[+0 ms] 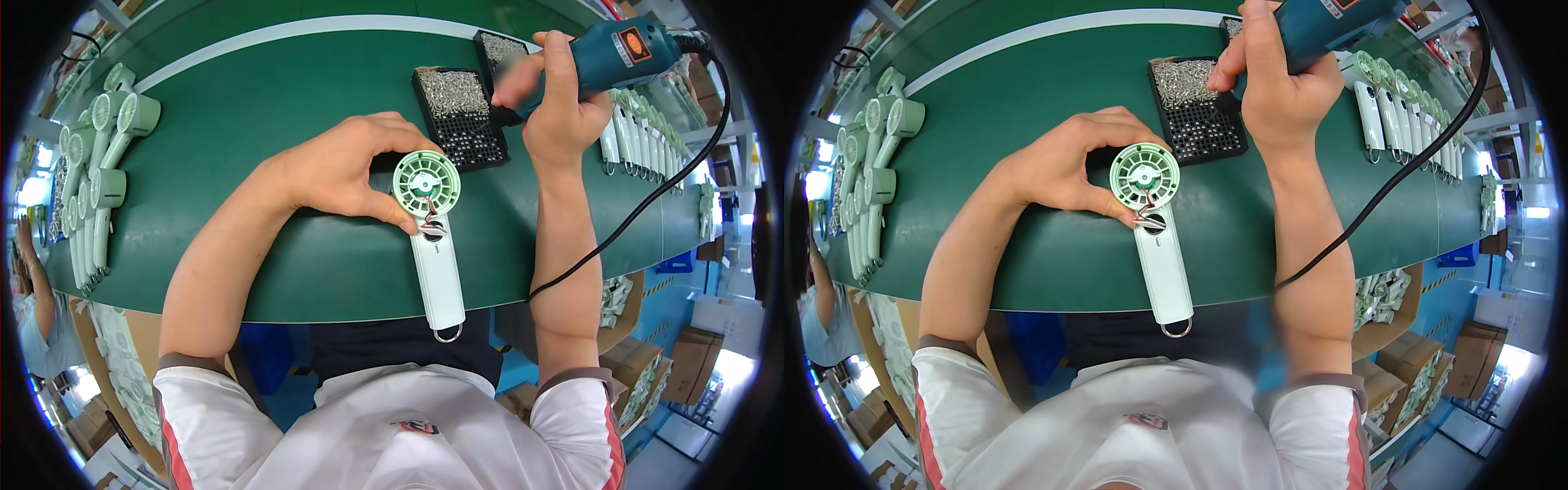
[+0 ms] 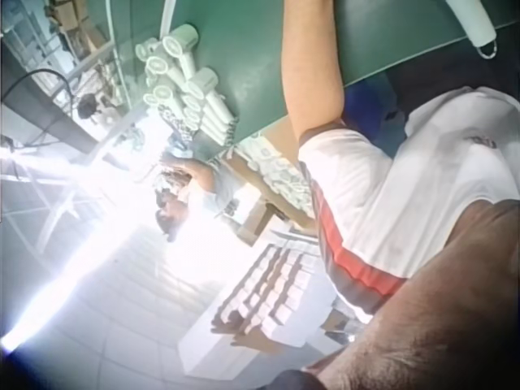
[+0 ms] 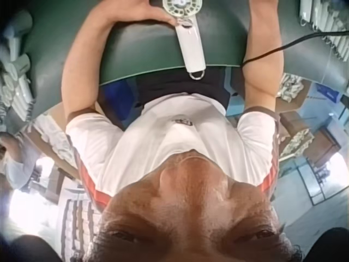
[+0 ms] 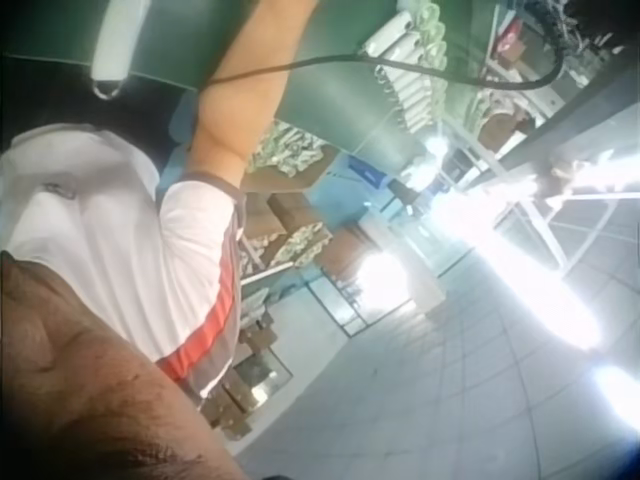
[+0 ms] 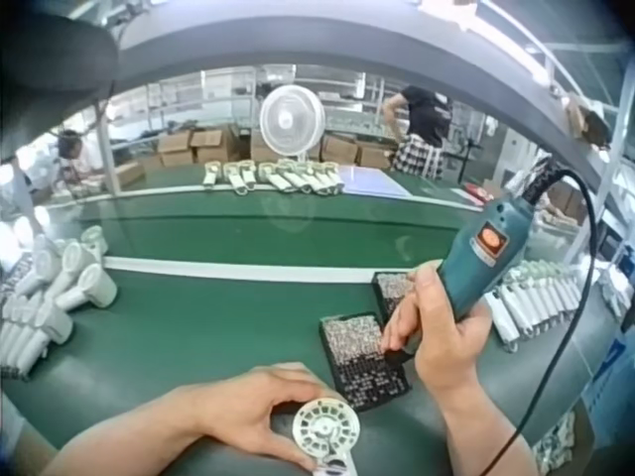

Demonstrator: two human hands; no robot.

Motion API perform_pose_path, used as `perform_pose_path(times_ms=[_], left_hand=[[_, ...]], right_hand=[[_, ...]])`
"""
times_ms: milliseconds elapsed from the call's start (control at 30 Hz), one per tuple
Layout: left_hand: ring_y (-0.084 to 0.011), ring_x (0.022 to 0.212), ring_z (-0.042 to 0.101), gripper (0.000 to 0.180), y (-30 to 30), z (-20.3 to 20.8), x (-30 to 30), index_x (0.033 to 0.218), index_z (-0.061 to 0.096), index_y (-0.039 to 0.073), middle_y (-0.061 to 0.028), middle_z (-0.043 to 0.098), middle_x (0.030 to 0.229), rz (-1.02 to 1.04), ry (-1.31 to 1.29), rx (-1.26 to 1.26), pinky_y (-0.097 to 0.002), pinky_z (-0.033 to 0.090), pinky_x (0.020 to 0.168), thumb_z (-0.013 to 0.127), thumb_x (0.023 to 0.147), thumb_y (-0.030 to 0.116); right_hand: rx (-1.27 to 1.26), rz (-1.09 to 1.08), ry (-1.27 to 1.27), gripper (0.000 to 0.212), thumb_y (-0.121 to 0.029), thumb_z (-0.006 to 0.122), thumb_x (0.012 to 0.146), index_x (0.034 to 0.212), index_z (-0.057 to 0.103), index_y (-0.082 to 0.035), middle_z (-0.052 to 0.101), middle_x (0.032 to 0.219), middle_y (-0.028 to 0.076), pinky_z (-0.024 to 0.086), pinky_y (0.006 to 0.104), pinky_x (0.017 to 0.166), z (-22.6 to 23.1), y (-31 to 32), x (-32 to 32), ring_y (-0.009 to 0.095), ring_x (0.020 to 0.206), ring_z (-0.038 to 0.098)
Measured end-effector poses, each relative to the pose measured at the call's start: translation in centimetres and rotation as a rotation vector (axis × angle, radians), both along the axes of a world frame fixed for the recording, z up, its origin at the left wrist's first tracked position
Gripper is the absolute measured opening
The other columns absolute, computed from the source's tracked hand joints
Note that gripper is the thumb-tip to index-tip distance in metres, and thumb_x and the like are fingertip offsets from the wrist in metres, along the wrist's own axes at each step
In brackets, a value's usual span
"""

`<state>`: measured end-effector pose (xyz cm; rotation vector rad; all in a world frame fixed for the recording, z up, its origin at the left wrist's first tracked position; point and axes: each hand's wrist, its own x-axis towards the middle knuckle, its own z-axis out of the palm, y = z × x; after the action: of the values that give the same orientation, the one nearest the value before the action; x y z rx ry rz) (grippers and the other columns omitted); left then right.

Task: Assembling handheld fans by attaching components and securing them with an electric screwdriver on a production line.

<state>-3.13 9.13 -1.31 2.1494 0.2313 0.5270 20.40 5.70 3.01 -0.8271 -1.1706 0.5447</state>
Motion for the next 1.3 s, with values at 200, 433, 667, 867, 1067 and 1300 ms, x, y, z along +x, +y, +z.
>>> perform_pose_path(times_ms=[200, 433, 667, 867, 1067, 1300], left_hand=[[-0.0275, 0.113, 0.063, 0.074, 0.0, 0.1, 0.0, 0.126, 0.07, 0.002, -0.0114, 0.072, 0.116, 0.0, -0.001, 0.007, -0.04, 0.05, 0.1, 0.099, 0.063, 0.027], [-0.028, 0.112, 0.063, 0.073, 0.0, 0.0, -0.2, 0.125, 0.07, 0.001, -0.0119, 0.073, 0.116, 0.019, 0.004, 0.007, -0.0396, 0.049, 0.101, 0.099, 0.063, 0.028], [-0.0312, 0.109, 0.063, 0.071, 0.3, -0.3, 0.0, 0.123, 0.071, 0.001, -0.0136, 0.073, 0.113, -0.011, -0.027, 0.019, -0.041, 0.05, 0.098, 0.098, 0.063, 0.028], [-0.0329, 0.107, 0.062, 0.07, 0.2, 0.4, 0.0, 0.121, 0.071, 0.001, -0.0147, 0.072, 0.111, -0.008, -0.008, 0.035, -0.0404, 0.05, 0.096, 0.097, 0.063, 0.03], [-0.033, 0.107, 0.062, 0.071, 0.2, -0.1, -0.1, 0.121, 0.07, -0.001, -0.015, 0.071, 0.11, 0.002, -0.011, 0.032, -0.0401, 0.05, 0.096, 0.097, 0.063, 0.031], [-0.0334, 0.105, 0.063, 0.073, 0.2, -0.4, 0.0, 0.123, 0.069, -0.001, -0.0154, 0.07, 0.108, -0.005, -0.041, 0.067, -0.0397, 0.051, 0.094, 0.096, 0.064, 0.033]], right_hand=[[0.021, -0.016, 0.004, 0.026, -0.016, 0.06, 0.103, 0.108, 0.058, 0.009, 0.055, 0.062, 0.008, 0.051, 0.0375, 0.048, 0.2, 0.0, -0.1, 0.02, 0.049, 0.055], [0.037, -0.021, 0.018, 0.027, -0.021, 0.056, 0.105, 0.106, 0.058, 0.006, 0.054, 0.063, 0.008, 0.049, 0.04, 0.049, 1.7, -0.8, -0.7, 0.02, 0.05, 0.053], [0.099, 0.203, 0.137, 0.039, -0.037, 0.038, 0.108, 0.113, 0.057, -0.003, 0.044, 0.066, 0.004, 0.044, 0.0388, 0.049, 4.7, -3.7, -3.4, 0.019, 0.05, 0.043], [0.127, 0.461, 0.187, 0.04, -0.035, 0.035, 0.11, 0.12, 0.055, -0.003, 0.047, 0.067, 0.005, 0.047, 0.0391, 0.049, 4.0, -3.6, -5.2, 0.02, 0.051, 0.047], [0.066, 0.289, -0.163, 0.037, -0.03, 0.039, 0.109, 0.12, 0.057, 0.0, 0.05, 0.065, 0.006, 0.048, 0.0395, 0.048, 4.4, -4.2, -5.6, 0.021, 0.05, 0.05], [0.118, 0.32, -0.053, 0.027, -0.02, 0.047, 0.107, 0.113, 0.059, 0.003, 0.052, 0.063, 0.007, 0.049, 0.0388, 0.047, 2.9, -3.2, -6.1, 0.02, 0.049, 0.051]])
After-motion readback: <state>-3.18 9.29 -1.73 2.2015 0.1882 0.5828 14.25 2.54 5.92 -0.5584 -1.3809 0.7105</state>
